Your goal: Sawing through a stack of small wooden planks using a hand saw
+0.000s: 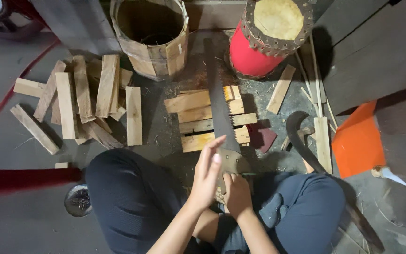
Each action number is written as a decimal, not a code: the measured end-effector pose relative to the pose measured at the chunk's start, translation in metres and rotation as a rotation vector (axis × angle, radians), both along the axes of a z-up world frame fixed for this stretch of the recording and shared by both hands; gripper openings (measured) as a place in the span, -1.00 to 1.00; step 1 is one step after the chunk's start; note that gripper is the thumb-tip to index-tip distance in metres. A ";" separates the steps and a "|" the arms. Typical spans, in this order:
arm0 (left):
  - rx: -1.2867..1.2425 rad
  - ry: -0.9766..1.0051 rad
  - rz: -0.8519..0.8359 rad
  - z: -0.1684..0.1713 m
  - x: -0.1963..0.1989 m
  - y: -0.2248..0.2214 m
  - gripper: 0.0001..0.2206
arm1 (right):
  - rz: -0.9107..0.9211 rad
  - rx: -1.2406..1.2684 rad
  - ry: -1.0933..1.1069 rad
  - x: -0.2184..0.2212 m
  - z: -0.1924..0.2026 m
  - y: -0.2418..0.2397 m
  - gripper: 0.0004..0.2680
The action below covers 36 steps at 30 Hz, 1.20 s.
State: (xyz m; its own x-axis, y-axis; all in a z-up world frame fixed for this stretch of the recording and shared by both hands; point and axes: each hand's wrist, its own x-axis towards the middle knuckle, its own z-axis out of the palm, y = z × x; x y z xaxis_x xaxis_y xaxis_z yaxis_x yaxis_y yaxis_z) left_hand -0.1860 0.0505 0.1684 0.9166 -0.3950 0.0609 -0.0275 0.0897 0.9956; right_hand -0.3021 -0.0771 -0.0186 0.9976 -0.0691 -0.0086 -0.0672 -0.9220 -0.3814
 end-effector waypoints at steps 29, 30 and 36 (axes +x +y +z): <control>1.116 -0.598 0.256 -0.160 0.183 -0.041 -0.38 | -0.403 0.479 -0.220 -0.006 0.067 0.002 -0.82; 1.123 -0.612 0.267 -0.159 0.183 -0.041 -0.39 | -0.512 0.553 -0.238 -0.008 0.064 0.001 -0.83; 1.086 -0.578 0.236 -0.135 0.177 -0.040 -0.35 | -0.601 0.797 -0.437 -0.015 0.059 0.002 -0.82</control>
